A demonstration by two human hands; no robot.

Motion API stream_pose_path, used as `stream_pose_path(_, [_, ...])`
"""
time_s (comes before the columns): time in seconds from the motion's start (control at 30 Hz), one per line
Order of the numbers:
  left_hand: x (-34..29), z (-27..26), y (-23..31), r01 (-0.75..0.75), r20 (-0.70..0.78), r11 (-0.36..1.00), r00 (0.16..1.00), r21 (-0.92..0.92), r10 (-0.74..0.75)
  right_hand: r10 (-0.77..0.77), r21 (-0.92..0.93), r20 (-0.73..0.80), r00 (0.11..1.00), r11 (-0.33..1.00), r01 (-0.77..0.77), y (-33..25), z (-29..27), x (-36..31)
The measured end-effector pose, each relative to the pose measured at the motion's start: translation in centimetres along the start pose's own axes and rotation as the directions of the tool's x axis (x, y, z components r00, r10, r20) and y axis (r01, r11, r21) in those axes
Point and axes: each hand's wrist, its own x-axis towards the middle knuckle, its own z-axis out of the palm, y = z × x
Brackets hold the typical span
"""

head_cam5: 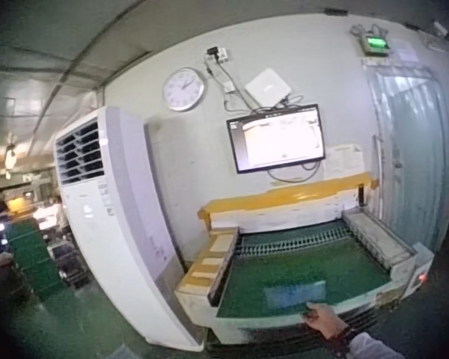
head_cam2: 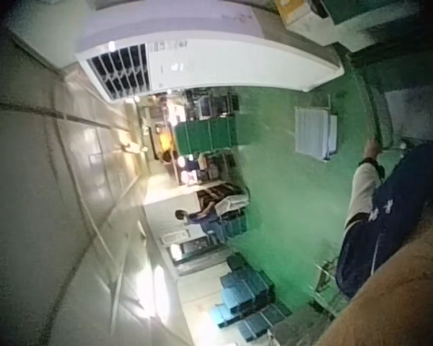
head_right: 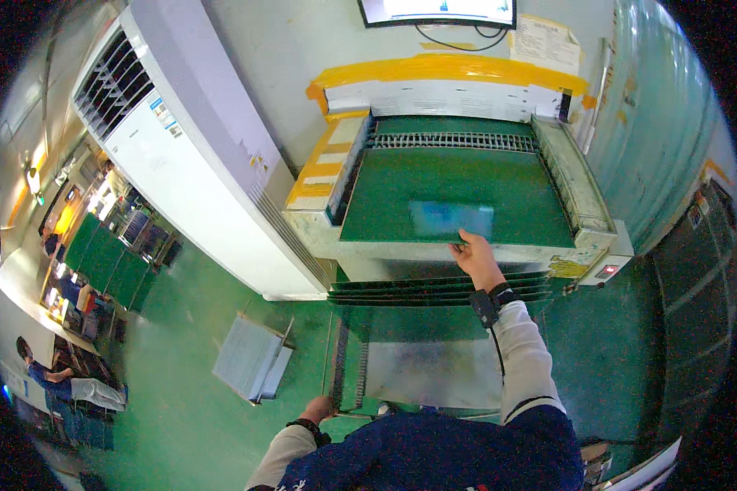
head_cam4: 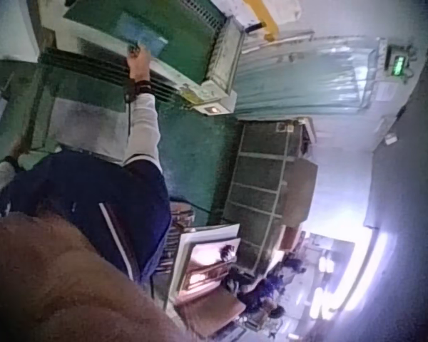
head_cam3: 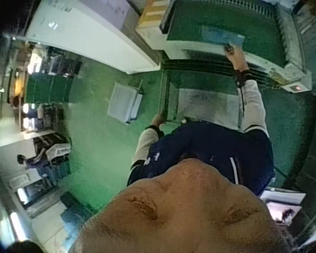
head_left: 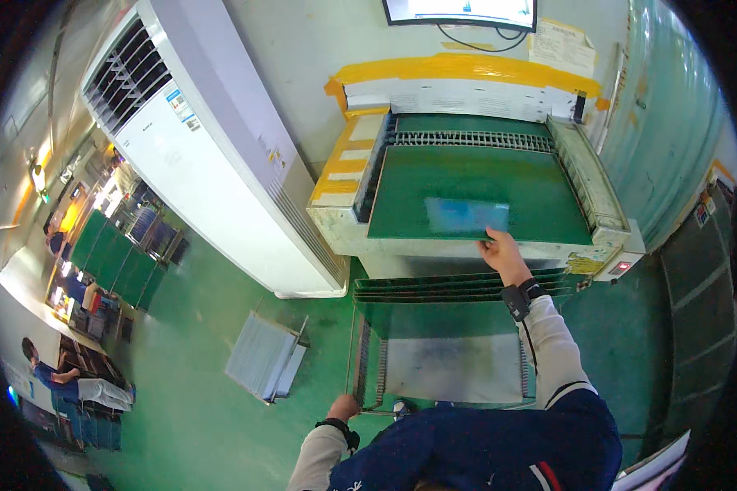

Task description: Placing printed circuit boards into a processing machine and organizing them in racks on a fabrication floor.

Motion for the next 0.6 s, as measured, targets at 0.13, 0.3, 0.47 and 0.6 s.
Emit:
stream_pose_path(0.13, [0.3, 1.7, -2.4, -0.141, -0.104, 0.985, 0.986, -0.102, 0.13, 0.217, -0.141, -0.021, 0.976, 0.966, -0.218, -0.1, 1.5, 0.0])
stream_pose_path(0.3, [-1.6, -0.6, 0.4, -0.143, -0.131, 0.984, 0.983, -0.108, 0.129, 0.327, -0.163, -0.106, 0.939, 0.926, -0.341, -0.9, 0.4, -0.7])
stream_pose_path(0.47, [-1.7, -0.7, 0.0, -0.085, -0.045, 0.996, 0.995, 0.016, 0.085, 0.328, -0.209, -0.094, 0.94, 0.917, -0.34, -0.6, 1.0, -0.1])
stream_pose_path(0.6, [-1.0, -0.6, 0.5, -0.031, -0.019, 0.999, 0.999, 0.009, 0.031, 0.276, -0.253, -0.066, 0.959, 0.925, -0.284, -1.2, 0.5, 0.6])
